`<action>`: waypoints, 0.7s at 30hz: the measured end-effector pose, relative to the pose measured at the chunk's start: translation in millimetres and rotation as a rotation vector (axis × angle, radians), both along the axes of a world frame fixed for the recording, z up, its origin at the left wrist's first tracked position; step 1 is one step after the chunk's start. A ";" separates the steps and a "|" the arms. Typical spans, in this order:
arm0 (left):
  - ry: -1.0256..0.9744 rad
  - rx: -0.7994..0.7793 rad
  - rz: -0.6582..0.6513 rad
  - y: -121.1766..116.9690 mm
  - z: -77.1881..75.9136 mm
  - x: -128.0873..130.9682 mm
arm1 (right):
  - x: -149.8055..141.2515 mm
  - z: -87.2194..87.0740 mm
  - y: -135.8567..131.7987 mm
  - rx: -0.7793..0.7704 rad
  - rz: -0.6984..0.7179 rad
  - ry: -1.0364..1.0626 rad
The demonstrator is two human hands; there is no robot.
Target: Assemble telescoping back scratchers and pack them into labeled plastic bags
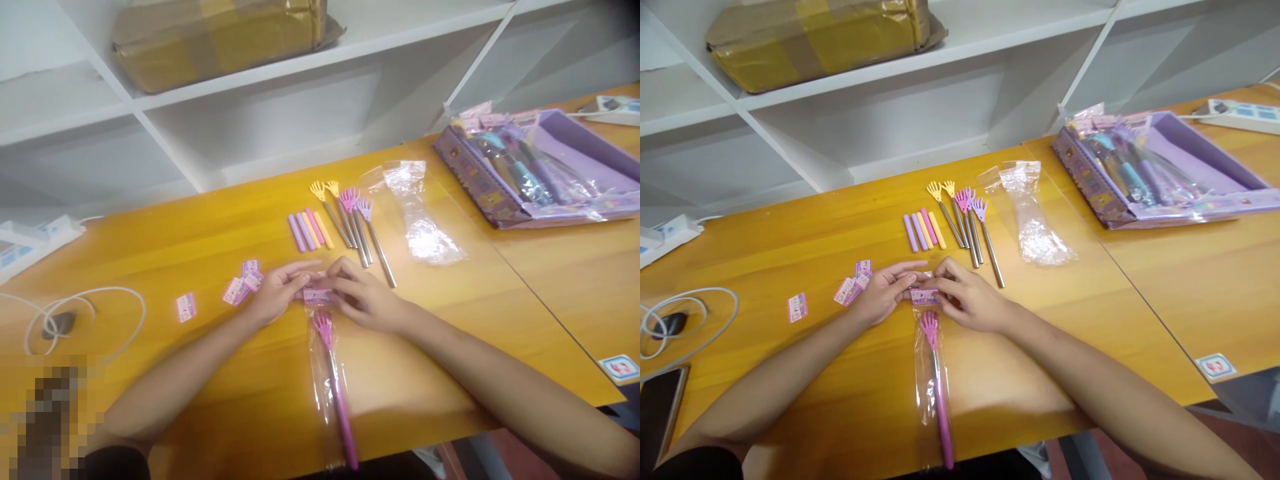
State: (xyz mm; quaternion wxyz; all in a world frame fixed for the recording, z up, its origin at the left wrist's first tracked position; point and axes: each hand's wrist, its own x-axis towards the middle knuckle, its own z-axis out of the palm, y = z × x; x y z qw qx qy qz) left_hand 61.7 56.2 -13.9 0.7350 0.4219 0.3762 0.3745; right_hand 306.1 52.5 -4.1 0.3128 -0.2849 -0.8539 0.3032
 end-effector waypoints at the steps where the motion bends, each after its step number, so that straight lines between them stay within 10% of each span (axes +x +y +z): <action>1: 0.000 -0.002 0.004 0.0 1.2 0.3 | 0.3 0.1 0.1 -0.003 0.003 -0.014; 21: 0.027 0.166 -0.132 -3.4 7.5 -1.6 | -11.0 -19.3 -1.5 -0.277 -0.264 0.305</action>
